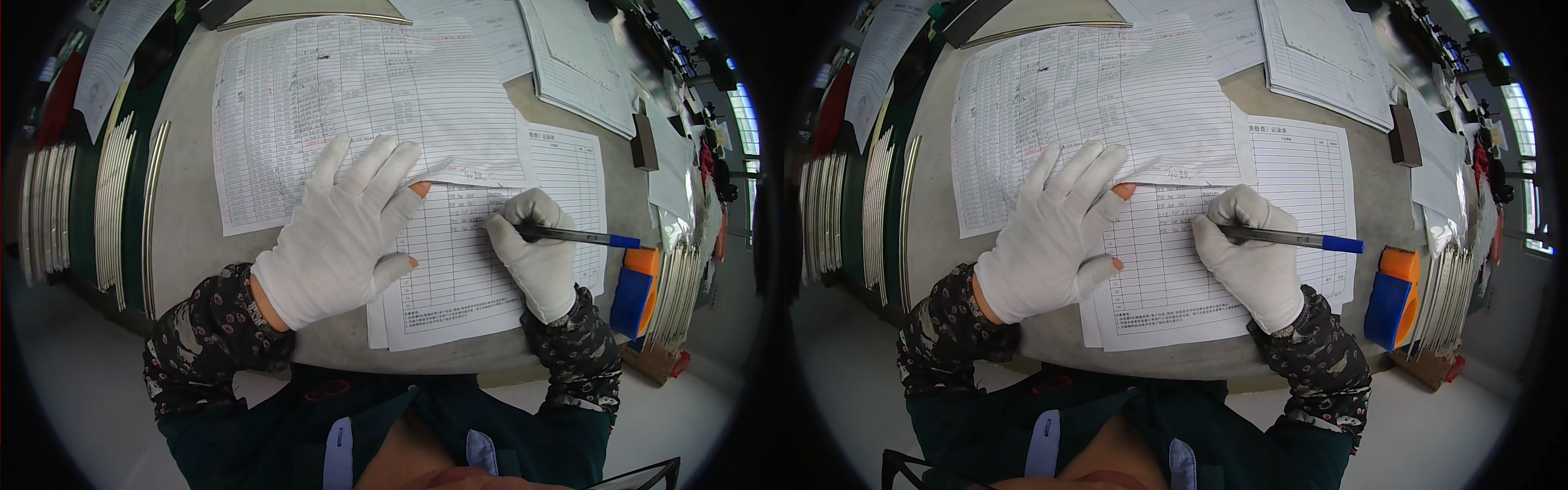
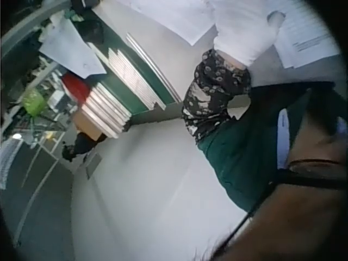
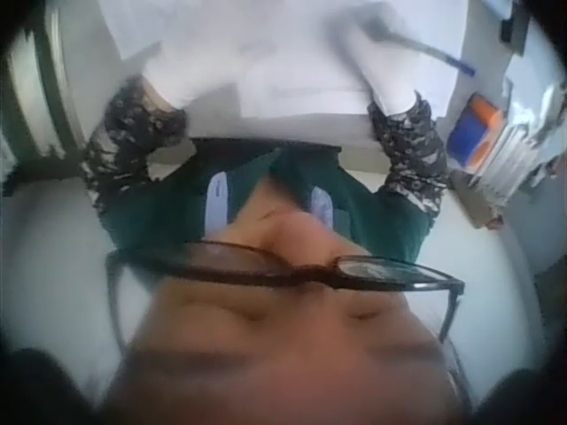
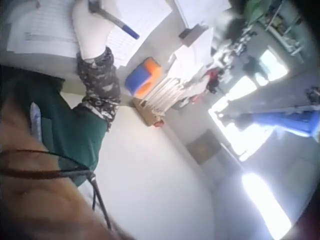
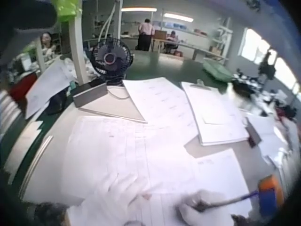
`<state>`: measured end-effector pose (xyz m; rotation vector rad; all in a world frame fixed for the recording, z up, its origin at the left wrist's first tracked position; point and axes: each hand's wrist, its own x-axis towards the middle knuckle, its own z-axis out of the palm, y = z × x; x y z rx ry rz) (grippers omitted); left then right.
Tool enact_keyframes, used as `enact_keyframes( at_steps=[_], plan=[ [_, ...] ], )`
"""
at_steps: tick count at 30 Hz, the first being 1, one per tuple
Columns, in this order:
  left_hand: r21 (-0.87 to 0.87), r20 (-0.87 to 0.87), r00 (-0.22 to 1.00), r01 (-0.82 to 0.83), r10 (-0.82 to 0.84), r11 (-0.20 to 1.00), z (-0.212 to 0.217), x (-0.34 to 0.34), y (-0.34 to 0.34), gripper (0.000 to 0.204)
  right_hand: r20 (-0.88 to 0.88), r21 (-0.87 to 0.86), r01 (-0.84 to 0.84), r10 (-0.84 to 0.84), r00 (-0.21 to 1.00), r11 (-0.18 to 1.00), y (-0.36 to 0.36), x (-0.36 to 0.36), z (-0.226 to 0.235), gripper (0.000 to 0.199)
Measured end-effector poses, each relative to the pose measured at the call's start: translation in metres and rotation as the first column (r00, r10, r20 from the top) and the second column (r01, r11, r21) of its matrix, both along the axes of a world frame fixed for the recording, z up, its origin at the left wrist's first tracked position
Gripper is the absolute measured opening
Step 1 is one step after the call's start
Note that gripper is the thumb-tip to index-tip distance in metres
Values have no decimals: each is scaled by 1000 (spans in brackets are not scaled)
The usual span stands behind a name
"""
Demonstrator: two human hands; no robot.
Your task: Filling out an inspection or production record sheet at a manufacturing workbench.
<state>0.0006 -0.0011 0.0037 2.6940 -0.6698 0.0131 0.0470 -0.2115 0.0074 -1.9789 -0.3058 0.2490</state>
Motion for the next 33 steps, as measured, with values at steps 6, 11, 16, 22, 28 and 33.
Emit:
enact_keyframes(
  at_steps=[6, 11, 16, 22, 28, 33],
  plan=[
    [4, 4, 1000, 6, -6, 1000, -1, 0, 1, 56, 30, 23, -49, 48, 998, 999, -1, 1, -1, 19],
    [18, 13, 1000, 9, -9, 1000, 1, -1, 0, 58, 19, -6, 1, -1, 1000, 1000, -4, 0, 0, 19],
    [19, -3, 1000, 6, -6, 1000, 0, 1, 1, 60, 35, -23, 4, -4, 999, 1000, 0, 1, 2, 19],
    [17, -7, 1000, 6, -6, 1000, 0, 1, 0, 59, 29, 38, -22, 21, 999, 999, -1, 1, -2, 19],
    [11, -15, 1000, 7, -7, 1000, 1, 1, 1, 60, 6, -23, 4, -4, 1000, 1000, 0, 0, 2, 20],
    [24, -4, 1000, 14, -14, 1000, 1, 1, 0, 62, 14, 86, 44, -46, 999, 995, -7, 2, -2, 21]
  ],
)
